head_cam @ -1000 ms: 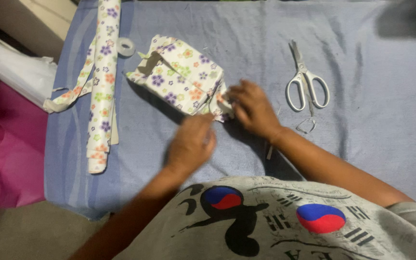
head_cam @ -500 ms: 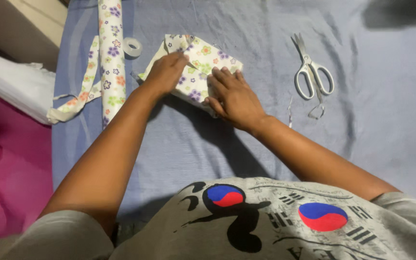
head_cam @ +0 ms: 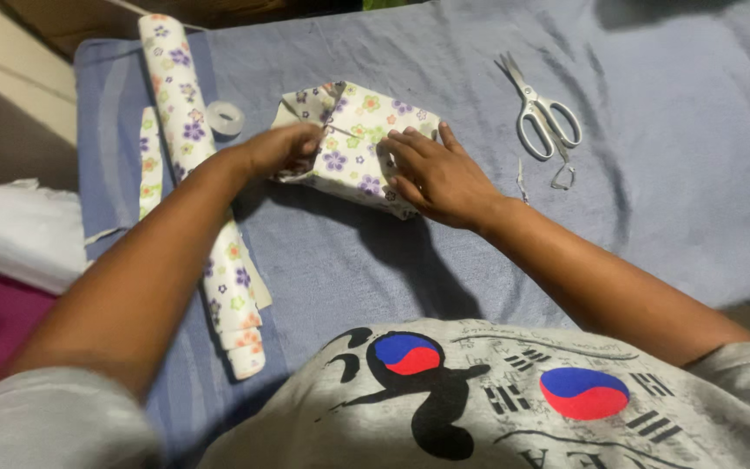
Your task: The person wraps a box with floral wrapping paper on a bed, folding the paper around the box and pressing the folds flat. They then fold a ribbon piece, apply tape to it, and cut the ribbon with scissors.
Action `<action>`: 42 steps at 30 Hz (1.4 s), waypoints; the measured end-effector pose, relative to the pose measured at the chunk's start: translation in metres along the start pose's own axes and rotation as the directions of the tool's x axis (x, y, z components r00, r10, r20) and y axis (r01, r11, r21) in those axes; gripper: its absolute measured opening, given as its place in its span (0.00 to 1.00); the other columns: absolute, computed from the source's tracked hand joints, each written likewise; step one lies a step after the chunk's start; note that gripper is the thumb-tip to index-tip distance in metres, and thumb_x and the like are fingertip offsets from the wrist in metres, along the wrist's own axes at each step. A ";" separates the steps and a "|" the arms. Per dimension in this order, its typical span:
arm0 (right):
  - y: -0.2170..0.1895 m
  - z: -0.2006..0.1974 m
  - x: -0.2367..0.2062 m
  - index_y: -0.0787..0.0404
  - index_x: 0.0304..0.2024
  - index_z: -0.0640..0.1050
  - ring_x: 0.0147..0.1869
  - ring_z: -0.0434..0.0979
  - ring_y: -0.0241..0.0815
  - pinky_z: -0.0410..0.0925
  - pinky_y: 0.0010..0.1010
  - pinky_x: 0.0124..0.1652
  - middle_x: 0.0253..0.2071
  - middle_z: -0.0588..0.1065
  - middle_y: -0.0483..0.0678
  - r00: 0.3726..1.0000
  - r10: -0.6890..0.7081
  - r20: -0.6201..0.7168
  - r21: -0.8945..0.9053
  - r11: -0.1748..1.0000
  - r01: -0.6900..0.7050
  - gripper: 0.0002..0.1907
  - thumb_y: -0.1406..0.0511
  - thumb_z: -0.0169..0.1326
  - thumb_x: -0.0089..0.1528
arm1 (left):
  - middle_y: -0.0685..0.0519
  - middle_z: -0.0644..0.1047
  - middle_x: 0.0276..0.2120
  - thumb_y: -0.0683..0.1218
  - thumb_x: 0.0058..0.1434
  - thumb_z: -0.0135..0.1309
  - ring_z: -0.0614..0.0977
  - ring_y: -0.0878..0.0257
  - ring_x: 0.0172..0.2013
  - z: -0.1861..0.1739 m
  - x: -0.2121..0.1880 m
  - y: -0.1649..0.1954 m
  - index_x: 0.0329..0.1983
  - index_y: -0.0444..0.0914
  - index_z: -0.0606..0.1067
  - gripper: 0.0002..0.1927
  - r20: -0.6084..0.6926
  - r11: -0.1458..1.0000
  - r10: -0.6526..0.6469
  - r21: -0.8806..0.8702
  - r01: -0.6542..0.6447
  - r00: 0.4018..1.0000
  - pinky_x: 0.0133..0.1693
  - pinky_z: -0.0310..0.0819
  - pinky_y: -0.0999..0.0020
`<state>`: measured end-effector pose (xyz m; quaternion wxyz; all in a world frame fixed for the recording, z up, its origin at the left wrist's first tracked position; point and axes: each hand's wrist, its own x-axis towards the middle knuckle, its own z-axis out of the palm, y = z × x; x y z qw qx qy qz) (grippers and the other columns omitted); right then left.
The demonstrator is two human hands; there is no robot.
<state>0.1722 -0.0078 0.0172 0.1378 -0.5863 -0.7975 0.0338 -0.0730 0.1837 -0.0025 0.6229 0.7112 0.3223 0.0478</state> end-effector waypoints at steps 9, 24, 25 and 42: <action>-0.019 -0.009 -0.005 0.57 0.73 0.55 0.79 0.48 0.59 0.40 0.62 0.71 0.71 0.56 0.58 0.995 0.031 0.100 -0.105 0.994 -0.020 0.53 0.49 0.64 0.52 | 0.37 0.76 0.53 0.38 0.53 0.60 0.80 0.49 0.53 0.031 -0.025 0.000 0.69 0.32 0.56 0.41 0.035 0.765 0.072 0.640 -0.078 0.997 0.58 0.73 0.59; 0.069 -0.036 0.017 0.40 0.76 0.55 0.82 0.34 0.52 0.29 0.64 0.70 0.80 0.47 0.41 0.942 -0.155 0.297 -0.516 0.804 0.295 0.47 0.74 0.48 0.56 | 0.35 0.65 0.62 0.51 0.55 0.62 0.67 0.41 0.63 0.198 -0.023 -0.014 0.63 0.29 0.59 0.40 -0.350 0.745 0.092 0.646 0.169 0.932 0.60 0.63 0.44; 0.071 -0.039 0.020 0.41 0.76 0.55 0.82 0.34 0.52 0.29 0.63 0.70 0.79 0.46 0.42 0.935 -0.142 0.326 -0.528 0.792 0.305 0.49 0.76 0.47 0.53 | 0.34 0.63 0.65 0.53 0.52 0.65 0.63 0.40 0.67 0.208 -0.015 -0.014 0.64 0.28 0.58 0.44 -0.387 0.741 0.142 0.651 0.161 0.911 0.62 0.58 0.42; 0.066 -0.025 0.037 0.65 0.69 0.66 0.75 0.62 0.56 0.61 0.46 0.65 0.76 0.59 0.54 0.993 -0.020 0.113 -0.005 1.000 0.021 0.31 0.56 0.48 0.67 | 0.24 0.38 0.74 0.56 0.53 0.66 0.38 0.33 0.75 0.272 0.092 0.012 0.73 0.22 0.34 0.65 -0.678 0.995 0.088 0.101 -0.026 0.730 0.72 0.30 0.49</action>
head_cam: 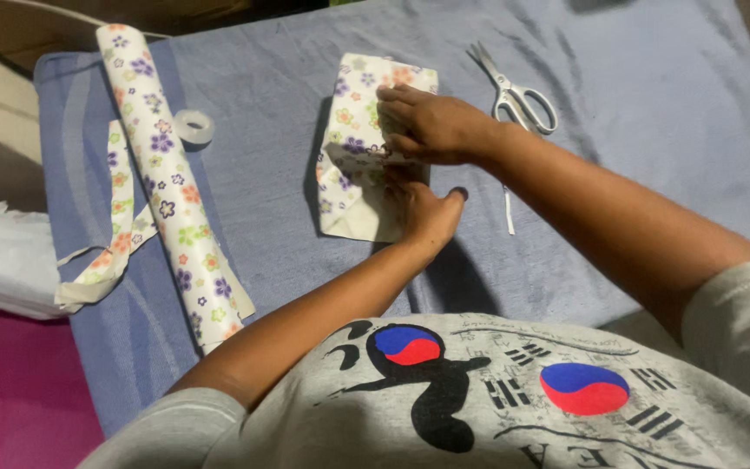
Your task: The person wraps a box with floral wrapping paper on a bed, folding the paper around the box and pressing the folds flat. They then fold a ribbon piece, apply tape to it, and cut the ribbon with scissors.
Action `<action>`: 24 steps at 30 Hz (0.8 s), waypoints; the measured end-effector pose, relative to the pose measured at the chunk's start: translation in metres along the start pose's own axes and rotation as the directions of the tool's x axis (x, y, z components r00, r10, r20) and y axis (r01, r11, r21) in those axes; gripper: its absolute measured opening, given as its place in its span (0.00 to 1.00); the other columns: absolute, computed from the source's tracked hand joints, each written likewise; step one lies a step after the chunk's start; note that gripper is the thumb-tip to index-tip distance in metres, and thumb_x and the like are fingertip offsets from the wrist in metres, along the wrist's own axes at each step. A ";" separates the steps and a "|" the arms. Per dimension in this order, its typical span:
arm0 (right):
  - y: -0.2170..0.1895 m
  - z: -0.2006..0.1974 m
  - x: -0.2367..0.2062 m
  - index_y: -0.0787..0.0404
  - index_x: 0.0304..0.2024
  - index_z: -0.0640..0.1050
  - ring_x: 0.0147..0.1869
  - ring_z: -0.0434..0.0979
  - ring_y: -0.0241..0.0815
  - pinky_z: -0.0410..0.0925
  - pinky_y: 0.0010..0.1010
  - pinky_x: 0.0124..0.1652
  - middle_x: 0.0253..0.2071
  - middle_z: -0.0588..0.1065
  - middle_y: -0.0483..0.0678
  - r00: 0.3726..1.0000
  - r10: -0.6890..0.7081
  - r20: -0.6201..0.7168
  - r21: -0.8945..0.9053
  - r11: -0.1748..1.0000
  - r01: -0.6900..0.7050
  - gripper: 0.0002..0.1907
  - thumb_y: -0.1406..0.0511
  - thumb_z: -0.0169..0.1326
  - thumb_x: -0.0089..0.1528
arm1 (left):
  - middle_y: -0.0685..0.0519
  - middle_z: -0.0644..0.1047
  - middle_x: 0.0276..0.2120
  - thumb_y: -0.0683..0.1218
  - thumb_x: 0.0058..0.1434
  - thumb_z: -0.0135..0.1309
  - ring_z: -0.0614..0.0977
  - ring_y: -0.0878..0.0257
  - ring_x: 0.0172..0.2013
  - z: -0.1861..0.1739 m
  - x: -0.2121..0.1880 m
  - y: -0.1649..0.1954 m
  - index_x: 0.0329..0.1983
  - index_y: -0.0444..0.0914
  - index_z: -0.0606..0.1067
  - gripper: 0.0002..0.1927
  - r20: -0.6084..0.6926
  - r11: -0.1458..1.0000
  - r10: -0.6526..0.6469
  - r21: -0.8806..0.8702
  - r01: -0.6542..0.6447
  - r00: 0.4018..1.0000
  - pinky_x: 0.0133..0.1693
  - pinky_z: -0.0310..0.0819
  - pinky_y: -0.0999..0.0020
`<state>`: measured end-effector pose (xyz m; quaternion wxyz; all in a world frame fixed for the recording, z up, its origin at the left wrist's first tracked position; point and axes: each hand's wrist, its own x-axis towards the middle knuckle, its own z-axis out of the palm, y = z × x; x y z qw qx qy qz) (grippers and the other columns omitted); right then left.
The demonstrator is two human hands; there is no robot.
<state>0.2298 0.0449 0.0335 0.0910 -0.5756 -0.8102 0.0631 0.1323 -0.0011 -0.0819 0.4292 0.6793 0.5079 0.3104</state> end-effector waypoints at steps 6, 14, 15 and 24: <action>0.012 0.006 -0.005 0.64 0.70 0.66 0.79 0.53 0.57 0.52 0.50 0.72 0.75 0.60 0.55 0.987 -0.137 -0.089 -0.083 0.988 0.130 0.30 0.57 0.47 0.69 | 0.36 0.75 0.60 0.53 0.59 0.54 0.77 0.42 0.60 -0.064 -0.007 0.008 0.62 0.34 0.73 0.29 0.332 0.976 0.018 0.198 -0.088 0.943 0.63 0.69 0.53; -0.025 0.052 -0.067 0.64 0.62 0.72 0.72 0.67 0.57 0.62 0.48 0.69 0.65 0.70 0.59 0.774 0.247 -0.583 0.197 0.967 -0.160 0.23 0.60 0.55 0.68 | 0.47 0.63 0.72 0.49 0.68 0.49 0.62 0.50 0.72 -0.177 -0.024 -0.060 0.69 0.37 0.68 0.27 0.310 0.453 0.658 0.564 -0.690 0.686 0.69 0.56 0.47; -0.034 0.060 -0.072 0.66 0.63 0.71 0.68 0.70 0.56 0.65 0.46 0.64 0.63 0.70 0.61 0.710 0.426 -0.561 0.364 0.897 -0.250 0.24 0.61 0.56 0.67 | 0.46 0.58 0.75 0.52 0.67 0.50 0.57 0.50 0.75 -0.178 -0.021 -0.067 0.71 0.36 0.65 0.30 0.336 0.373 0.683 0.603 -0.705 0.649 0.70 0.50 0.45; -0.063 0.095 -0.080 0.65 0.40 0.81 0.28 0.82 0.49 0.73 0.39 0.30 0.27 0.80 0.55 0.623 0.713 -0.321 0.550 0.676 -0.490 0.19 0.54 0.61 0.62 | 0.42 0.58 0.72 0.63 0.70 0.43 0.51 0.47 0.75 -0.159 -0.009 -0.082 0.72 0.31 0.58 0.39 0.548 0.347 0.464 0.611 -0.712 0.696 0.70 0.36 0.38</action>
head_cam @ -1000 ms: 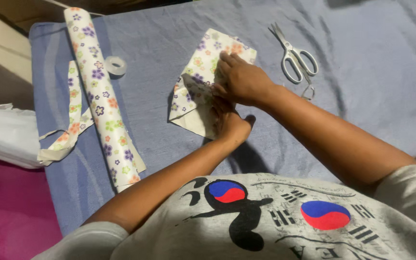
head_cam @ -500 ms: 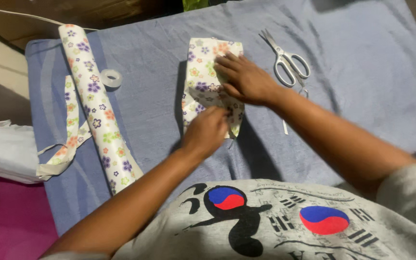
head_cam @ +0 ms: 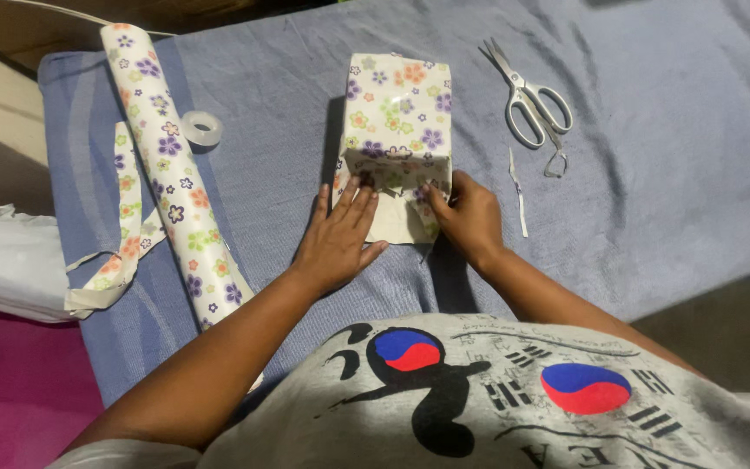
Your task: The person wraps a box with floral wrapping paper on a bed, folding the paper around the box and pressing the folds flat. They then fold a ribbon piece, apply tape to it, and cut the ribbon with scissors.
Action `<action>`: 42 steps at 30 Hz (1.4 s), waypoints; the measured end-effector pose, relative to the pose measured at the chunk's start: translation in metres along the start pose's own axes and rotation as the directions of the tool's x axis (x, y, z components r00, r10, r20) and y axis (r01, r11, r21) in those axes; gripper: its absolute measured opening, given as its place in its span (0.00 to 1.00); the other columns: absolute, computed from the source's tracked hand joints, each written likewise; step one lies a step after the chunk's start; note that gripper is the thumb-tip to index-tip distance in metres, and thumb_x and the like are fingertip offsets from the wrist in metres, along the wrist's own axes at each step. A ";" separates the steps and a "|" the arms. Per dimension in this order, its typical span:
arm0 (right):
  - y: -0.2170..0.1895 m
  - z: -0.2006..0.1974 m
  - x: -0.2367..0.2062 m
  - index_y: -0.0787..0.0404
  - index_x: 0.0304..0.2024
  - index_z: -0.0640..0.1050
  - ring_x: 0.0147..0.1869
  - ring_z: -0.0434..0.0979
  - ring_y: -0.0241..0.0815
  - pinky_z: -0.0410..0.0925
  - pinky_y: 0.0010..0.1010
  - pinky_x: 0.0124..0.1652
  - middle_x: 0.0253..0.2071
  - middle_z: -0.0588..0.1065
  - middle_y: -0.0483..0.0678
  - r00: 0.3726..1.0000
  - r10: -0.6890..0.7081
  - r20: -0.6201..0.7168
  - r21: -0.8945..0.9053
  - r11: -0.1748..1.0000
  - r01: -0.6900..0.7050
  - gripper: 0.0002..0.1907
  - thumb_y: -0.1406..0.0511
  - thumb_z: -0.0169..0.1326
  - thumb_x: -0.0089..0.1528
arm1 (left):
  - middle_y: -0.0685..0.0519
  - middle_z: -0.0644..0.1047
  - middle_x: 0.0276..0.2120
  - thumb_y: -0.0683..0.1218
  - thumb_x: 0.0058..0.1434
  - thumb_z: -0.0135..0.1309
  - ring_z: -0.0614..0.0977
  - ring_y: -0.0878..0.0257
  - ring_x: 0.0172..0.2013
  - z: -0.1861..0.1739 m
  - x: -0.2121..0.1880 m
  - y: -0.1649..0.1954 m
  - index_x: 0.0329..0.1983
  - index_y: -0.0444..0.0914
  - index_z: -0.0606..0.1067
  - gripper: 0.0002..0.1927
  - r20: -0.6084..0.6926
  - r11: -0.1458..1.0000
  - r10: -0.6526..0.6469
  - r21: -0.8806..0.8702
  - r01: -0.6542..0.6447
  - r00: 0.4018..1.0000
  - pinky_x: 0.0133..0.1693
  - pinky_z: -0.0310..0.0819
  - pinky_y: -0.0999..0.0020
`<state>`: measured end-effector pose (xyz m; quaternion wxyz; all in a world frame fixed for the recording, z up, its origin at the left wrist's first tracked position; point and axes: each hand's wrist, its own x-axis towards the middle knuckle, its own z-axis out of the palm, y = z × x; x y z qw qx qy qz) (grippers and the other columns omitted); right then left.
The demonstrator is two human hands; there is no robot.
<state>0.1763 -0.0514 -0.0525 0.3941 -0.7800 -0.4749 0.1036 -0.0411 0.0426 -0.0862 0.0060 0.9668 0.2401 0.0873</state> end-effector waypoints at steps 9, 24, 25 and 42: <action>-0.004 -0.005 0.012 0.63 0.31 0.81 0.23 0.78 0.54 0.70 0.45 0.28 0.22 0.78 0.55 1.000 -0.013 0.004 -0.167 0.986 0.014 0.23 0.51 0.54 0.67 | 0.38 0.73 0.53 0.55 0.66 0.55 0.75 0.48 0.55 -0.012 0.010 0.002 0.54 0.31 0.72 0.24 -0.413 0.852 -0.477 -0.436 0.291 0.776 0.54 0.71 0.49; -0.049 -0.014 0.068 0.55 0.78 0.54 0.83 0.43 0.56 0.41 0.59 0.74 0.81 0.50 0.53 0.651 -0.638 0.411 -0.329 0.562 0.759 0.38 0.48 0.47 0.72 | 0.44 0.76 0.49 0.43 0.53 0.65 0.79 0.47 0.50 -0.008 0.037 -0.007 0.55 0.35 0.72 0.27 -0.160 0.737 -0.626 -0.440 0.513 0.763 0.49 0.74 0.53; -0.050 -0.013 0.069 0.55 0.78 0.54 0.84 0.41 0.55 0.40 0.59 0.74 0.81 0.50 0.51 0.654 -0.607 0.451 -0.326 0.570 0.754 0.39 0.47 0.46 0.71 | 0.44 0.75 0.51 0.44 0.54 0.66 0.77 0.47 0.52 -0.011 0.037 -0.007 0.58 0.36 0.70 0.29 -0.126 0.705 -0.646 -0.476 0.525 0.753 0.52 0.72 0.52; -0.032 -0.020 0.080 0.55 0.66 0.73 0.80 0.64 0.52 0.60 0.44 0.73 0.71 0.72 0.51 0.764 -0.552 0.334 0.179 0.833 0.523 0.19 0.59 0.45 0.74 | 0.56 0.59 0.76 0.52 0.68 0.59 0.52 0.49 0.78 -0.041 0.061 -0.025 0.78 0.44 0.63 0.36 -0.317 0.985 -0.002 -0.164 -0.052 0.948 0.74 0.47 0.42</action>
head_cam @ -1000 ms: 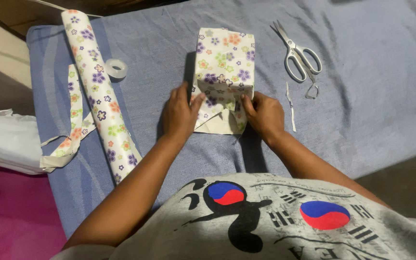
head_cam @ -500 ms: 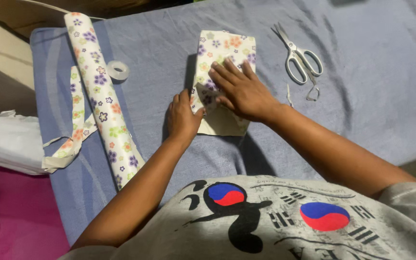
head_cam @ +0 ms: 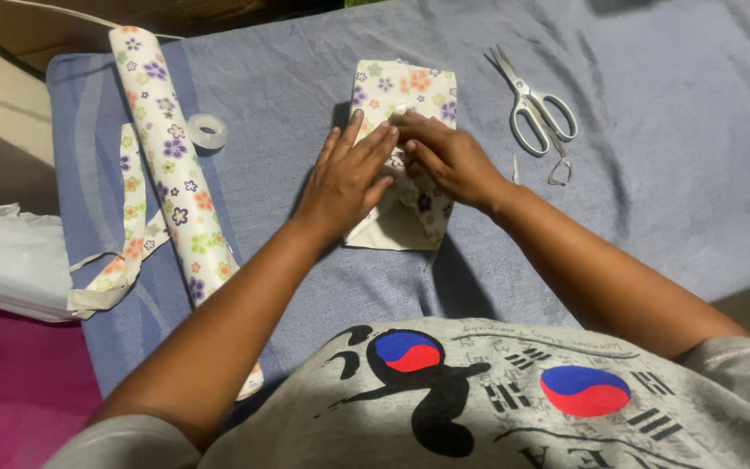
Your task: The person wraps a box with floral wrapping paper on a bed, folding the paper around the box and pressing the folds flat. They then fold a ribbon piece, apply tape to it, and cut the ribbon with scissors.
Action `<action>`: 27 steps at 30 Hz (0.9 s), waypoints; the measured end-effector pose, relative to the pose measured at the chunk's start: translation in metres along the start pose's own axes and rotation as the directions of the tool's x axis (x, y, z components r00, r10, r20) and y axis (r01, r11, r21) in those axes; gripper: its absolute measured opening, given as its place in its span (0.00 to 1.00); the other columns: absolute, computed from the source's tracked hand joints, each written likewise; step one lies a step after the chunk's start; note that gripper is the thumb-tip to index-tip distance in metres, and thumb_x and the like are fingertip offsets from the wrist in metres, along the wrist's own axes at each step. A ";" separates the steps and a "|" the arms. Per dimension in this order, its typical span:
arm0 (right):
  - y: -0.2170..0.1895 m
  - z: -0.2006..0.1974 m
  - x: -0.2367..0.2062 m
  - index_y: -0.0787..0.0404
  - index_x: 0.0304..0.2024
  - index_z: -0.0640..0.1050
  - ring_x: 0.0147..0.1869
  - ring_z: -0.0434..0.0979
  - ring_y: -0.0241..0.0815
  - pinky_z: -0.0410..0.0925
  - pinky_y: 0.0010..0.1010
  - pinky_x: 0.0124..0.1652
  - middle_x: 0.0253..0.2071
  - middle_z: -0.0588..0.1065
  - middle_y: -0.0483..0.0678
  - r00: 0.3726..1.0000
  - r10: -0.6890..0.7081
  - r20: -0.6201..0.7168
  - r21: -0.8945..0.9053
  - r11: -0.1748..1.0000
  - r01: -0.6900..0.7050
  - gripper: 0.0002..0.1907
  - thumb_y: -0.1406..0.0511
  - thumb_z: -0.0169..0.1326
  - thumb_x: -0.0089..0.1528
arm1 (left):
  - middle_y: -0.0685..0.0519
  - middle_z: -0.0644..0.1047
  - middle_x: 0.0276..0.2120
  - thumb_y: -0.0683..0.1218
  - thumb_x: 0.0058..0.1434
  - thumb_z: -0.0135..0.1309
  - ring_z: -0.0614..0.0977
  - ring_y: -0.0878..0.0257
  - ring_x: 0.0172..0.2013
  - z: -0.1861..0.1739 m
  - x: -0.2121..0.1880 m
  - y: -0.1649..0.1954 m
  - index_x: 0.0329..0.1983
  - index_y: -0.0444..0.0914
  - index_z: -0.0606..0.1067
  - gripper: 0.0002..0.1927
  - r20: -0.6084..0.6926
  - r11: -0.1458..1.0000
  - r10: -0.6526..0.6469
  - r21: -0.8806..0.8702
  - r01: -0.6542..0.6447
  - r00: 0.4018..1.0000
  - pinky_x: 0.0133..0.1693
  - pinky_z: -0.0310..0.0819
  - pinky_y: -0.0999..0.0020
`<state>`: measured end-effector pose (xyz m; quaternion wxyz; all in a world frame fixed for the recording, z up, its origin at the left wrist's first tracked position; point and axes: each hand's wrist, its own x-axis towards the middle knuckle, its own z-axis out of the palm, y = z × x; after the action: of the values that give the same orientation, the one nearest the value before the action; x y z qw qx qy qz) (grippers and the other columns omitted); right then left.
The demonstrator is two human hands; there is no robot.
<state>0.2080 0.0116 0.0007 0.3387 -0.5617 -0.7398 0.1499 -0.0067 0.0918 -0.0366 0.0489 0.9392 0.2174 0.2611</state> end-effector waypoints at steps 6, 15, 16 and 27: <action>-0.011 -0.002 0.002 0.55 0.67 0.70 0.69 0.74 0.49 0.68 0.39 0.65 0.68 0.71 0.53 0.986 0.163 -0.022 0.104 0.982 -0.160 0.22 0.62 0.49 0.70 | 0.52 0.56 0.75 0.53 0.63 0.61 0.51 0.47 0.75 -0.005 -0.007 -0.012 0.71 0.54 0.68 0.32 0.076 0.993 0.108 0.040 -0.112 0.991 0.71 0.48 0.38; -0.018 -0.004 0.001 0.63 0.67 0.66 0.74 0.59 0.59 0.58 0.51 0.65 0.70 0.64 0.57 0.996 -0.071 0.061 -0.198 0.977 0.082 0.41 0.55 0.66 0.57 | 0.58 0.75 0.64 0.51 0.65 0.60 0.59 0.50 0.73 0.012 0.001 -0.010 0.59 0.50 0.78 0.18 -0.090 0.990 -0.021 -0.139 0.008 0.996 0.68 0.57 0.45; -0.018 -0.002 0.000 0.62 0.67 0.66 0.74 0.59 0.58 0.58 0.50 0.66 0.70 0.65 0.56 0.996 -0.077 0.042 -0.221 0.972 0.085 0.39 0.57 0.65 0.58 | 0.58 0.75 0.64 0.49 0.64 0.61 0.60 0.50 0.73 0.013 0.001 -0.011 0.58 0.49 0.79 0.18 -0.102 0.994 -0.017 -0.109 0.006 0.995 0.68 0.59 0.45; 0.000 0.032 -0.007 0.57 0.67 0.70 0.77 0.65 0.52 0.61 0.47 0.71 0.69 0.71 0.50 0.959 -0.186 -0.212 -0.381 0.920 0.095 0.32 0.66 0.64 0.62 | 0.61 0.76 0.64 0.43 0.67 0.59 0.64 0.54 0.73 0.016 -0.001 -0.010 0.60 0.47 0.78 0.18 -0.166 0.998 0.039 0.063 -0.029 0.985 0.67 0.66 0.51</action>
<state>0.1876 0.0100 -0.0251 0.3258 -0.5742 -0.7462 -0.0859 -0.0025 0.1006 -0.0530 -0.0026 0.9187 0.2125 0.3328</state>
